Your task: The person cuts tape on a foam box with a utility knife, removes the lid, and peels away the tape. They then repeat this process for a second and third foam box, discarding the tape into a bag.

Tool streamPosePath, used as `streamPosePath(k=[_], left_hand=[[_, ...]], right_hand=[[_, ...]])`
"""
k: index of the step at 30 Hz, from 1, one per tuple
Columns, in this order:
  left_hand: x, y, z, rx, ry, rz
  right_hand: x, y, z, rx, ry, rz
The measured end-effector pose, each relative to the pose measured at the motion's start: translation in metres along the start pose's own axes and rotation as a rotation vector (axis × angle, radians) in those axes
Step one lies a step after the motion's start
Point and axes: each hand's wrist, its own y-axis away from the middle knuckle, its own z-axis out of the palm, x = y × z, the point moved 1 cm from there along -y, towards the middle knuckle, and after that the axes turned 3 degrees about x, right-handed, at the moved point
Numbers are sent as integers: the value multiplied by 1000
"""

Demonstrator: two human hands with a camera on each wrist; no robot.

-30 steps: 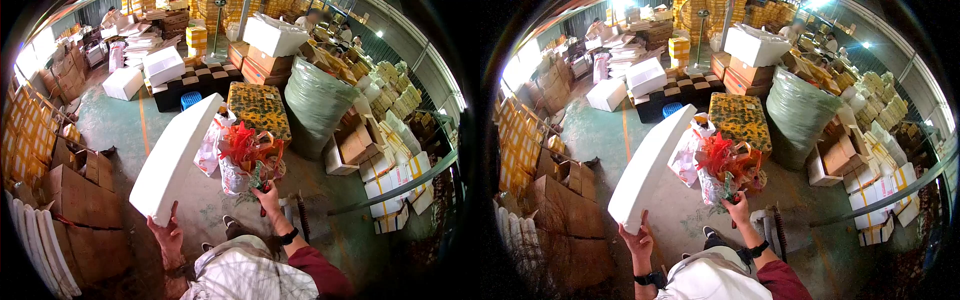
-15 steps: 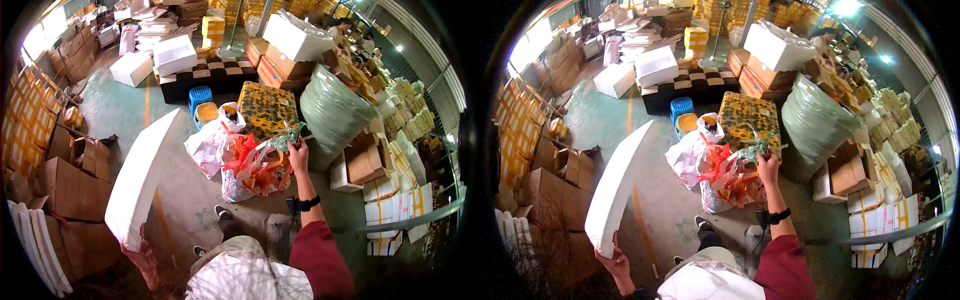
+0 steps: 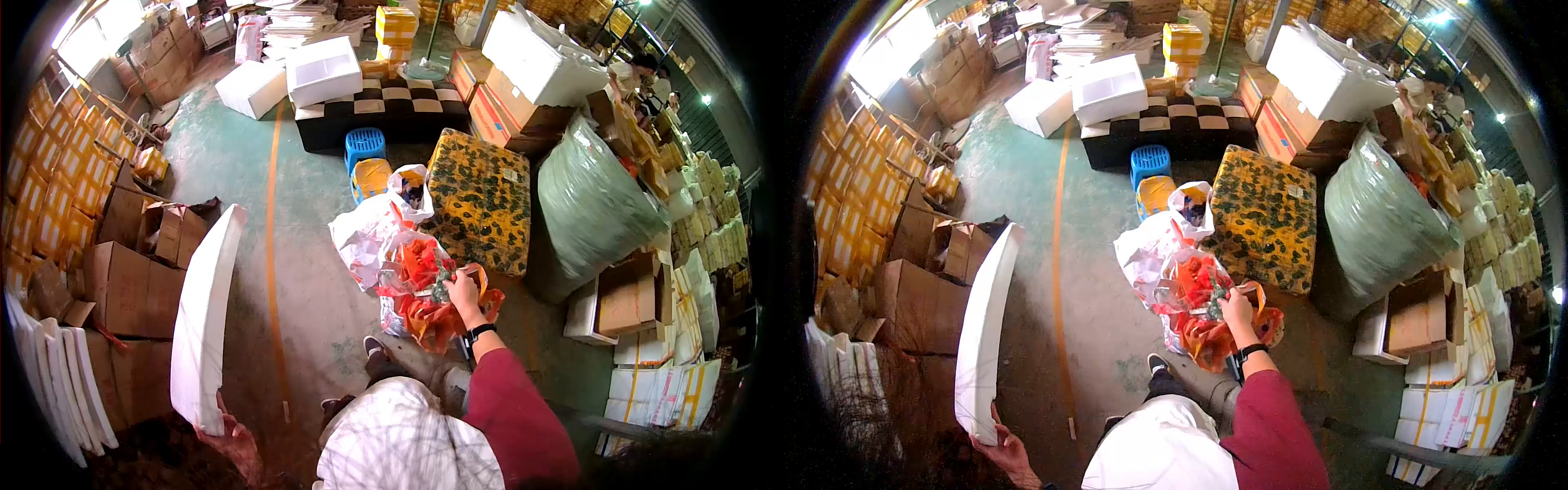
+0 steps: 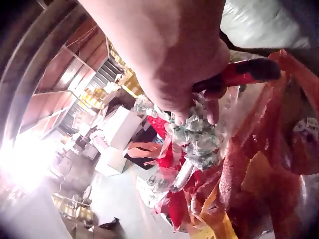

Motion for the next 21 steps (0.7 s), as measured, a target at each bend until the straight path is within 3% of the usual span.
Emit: streamPosePath(k=[4, 7, 11, 15, 18, 21], left_hand=[[-7, 9, 5, 37, -36, 57], [-12, 13, 14, 63, 4, 32], [-9, 11, 3, 70, -38, 47], [-9, 10, -3, 73, 1, 8], [-12, 10, 1, 86, 3, 4], [-15, 11, 5, 101, -31, -21]], right_hand=[[11, -2, 9, 213, -37, -77], [18, -2, 7, 189, -47, -95], [13, 3, 2, 227, -168, 21], [23, 3, 11, 285, -19, -75], [21, 4, 6, 215, -41, -7], [33, 1, 17, 275, -114, -107]])
